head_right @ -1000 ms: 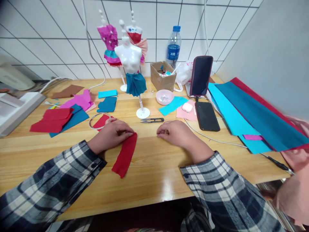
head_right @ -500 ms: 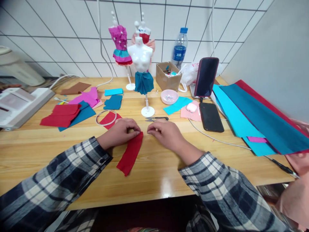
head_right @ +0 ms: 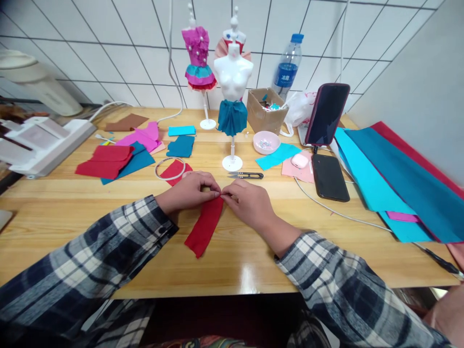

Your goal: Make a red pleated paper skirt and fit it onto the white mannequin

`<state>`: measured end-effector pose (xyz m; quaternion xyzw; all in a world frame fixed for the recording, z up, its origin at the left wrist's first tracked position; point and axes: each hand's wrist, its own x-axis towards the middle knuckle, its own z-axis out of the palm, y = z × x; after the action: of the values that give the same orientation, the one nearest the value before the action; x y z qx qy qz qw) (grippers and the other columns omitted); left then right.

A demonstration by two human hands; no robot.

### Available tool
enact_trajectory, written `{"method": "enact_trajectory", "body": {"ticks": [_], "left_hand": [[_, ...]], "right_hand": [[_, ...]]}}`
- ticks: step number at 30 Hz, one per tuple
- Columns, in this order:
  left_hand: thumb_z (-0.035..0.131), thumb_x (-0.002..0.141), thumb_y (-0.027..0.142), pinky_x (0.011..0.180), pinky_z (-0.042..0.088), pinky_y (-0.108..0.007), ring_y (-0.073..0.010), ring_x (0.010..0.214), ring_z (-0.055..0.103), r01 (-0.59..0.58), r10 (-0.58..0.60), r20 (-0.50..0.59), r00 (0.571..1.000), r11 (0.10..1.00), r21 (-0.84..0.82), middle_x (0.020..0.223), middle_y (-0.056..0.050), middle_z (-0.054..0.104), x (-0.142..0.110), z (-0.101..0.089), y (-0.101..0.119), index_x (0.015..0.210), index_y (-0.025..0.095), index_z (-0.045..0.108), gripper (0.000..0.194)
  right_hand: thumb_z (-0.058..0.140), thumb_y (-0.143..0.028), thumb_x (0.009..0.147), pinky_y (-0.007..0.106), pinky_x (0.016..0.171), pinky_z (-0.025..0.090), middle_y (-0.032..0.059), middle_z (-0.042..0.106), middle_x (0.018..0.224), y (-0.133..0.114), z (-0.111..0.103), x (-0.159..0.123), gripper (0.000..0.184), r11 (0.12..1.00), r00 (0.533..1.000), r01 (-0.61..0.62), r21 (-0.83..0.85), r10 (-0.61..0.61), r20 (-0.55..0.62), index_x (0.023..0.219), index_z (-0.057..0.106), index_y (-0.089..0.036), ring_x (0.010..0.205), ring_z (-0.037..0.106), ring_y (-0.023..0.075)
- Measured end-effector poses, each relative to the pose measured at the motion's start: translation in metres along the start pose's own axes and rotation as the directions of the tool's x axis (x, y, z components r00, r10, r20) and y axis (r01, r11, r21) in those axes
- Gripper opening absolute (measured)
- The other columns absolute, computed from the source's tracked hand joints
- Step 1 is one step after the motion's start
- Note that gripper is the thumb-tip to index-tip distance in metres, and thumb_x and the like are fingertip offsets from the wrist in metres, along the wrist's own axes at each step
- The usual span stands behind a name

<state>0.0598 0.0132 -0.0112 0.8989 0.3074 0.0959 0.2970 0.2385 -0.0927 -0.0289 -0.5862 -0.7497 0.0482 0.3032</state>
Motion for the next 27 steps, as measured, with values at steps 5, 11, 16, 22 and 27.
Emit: {"method": "enact_trajectory", "body": {"ticks": [5, 11, 16, 22, 27], "left_hand": [[0.064, 0.078, 0.031, 0.081, 0.048, -0.028, -0.0181, 0.089, 0.065, -0.012, 0.014, 0.017, 1.0, 0.994, -0.108, 0.09, -0.002, 0.073, 0.0, -0.002, -0.003, 0.087, 0.022, 0.078, 0.018], [0.067, 0.078, 0.036, 0.082, 0.051, -0.029, -0.0186, 0.088, 0.067, -0.06, 0.062, 0.007, 0.998, 0.981, -0.183, 0.091, -0.002, 0.074, -0.001, -0.003, -0.004, 0.086, 0.023, 0.078, 0.019], [0.069, 0.077, 0.037, 0.08, 0.051, -0.028, -0.018, 0.085, 0.066, -0.083, 0.085, 0.0, 0.996, 0.975, -0.207, 0.087, -0.003, 0.073, -0.002, -0.002, -0.003, 0.083, 0.021, 0.078, 0.019], [0.067, 0.079, 0.035, 0.078, 0.05, -0.029, -0.0181, 0.085, 0.066, -0.088, 0.079, -0.066, 0.995, 0.985, -0.151, 0.086, -0.003, 0.073, -0.002, 0.0, -0.001, 0.083, 0.021, 0.077, 0.017], [0.065, 0.081, 0.037, 0.085, 0.046, -0.034, -0.0203, 0.091, 0.065, -0.067, 0.065, -0.127, 0.99, 0.998, -0.012, 0.09, -0.003, 0.075, -0.003, 0.004, 0.002, 0.084, 0.023, 0.077, 0.018]], "right_hand": [[0.063, -0.029, 0.089, 0.025, 0.058, 0.036, -0.0002, 0.07, 0.086, -0.003, -0.001, 0.001, 0.009, 0.998, 0.998, -0.049, -0.026, 0.05, 0.024, 0.088, 0.069, -0.023, 0.071, 0.06, 0.0129], [0.061, -0.032, 0.089, 0.026, 0.061, 0.038, 0.0023, 0.073, 0.093, -0.005, -0.002, 0.002, 0.014, 0.995, 0.995, -0.097, -0.015, 0.097, 0.033, 0.097, 0.069, -0.024, 0.074, 0.062, 0.0153], [0.06, -0.032, 0.089, 0.026, 0.058, 0.036, -0.0005, 0.074, 0.083, -0.005, -0.004, 0.004, 0.014, 0.989, 0.982, -0.142, -0.036, 0.145, 0.117, 0.095, 0.072, -0.026, 0.07, 0.062, 0.0148], [0.06, -0.027, 0.09, 0.027, 0.071, 0.045, 0.0003, 0.076, 0.092, 0.004, -0.005, 0.007, 0.015, 0.971, 0.979, -0.184, 0.155, 0.167, 0.115, 0.092, 0.074, -0.025, 0.084, 0.067, 0.0169], [0.064, -0.027, 0.086, 0.027, 0.067, 0.045, 0.0021, 0.075, 0.09, 0.011, -0.002, 0.009, 0.017, 0.963, 0.981, -0.187, 0.194, 0.175, 0.077, 0.098, 0.076, -0.024, 0.077, 0.064, 0.0164]]}}
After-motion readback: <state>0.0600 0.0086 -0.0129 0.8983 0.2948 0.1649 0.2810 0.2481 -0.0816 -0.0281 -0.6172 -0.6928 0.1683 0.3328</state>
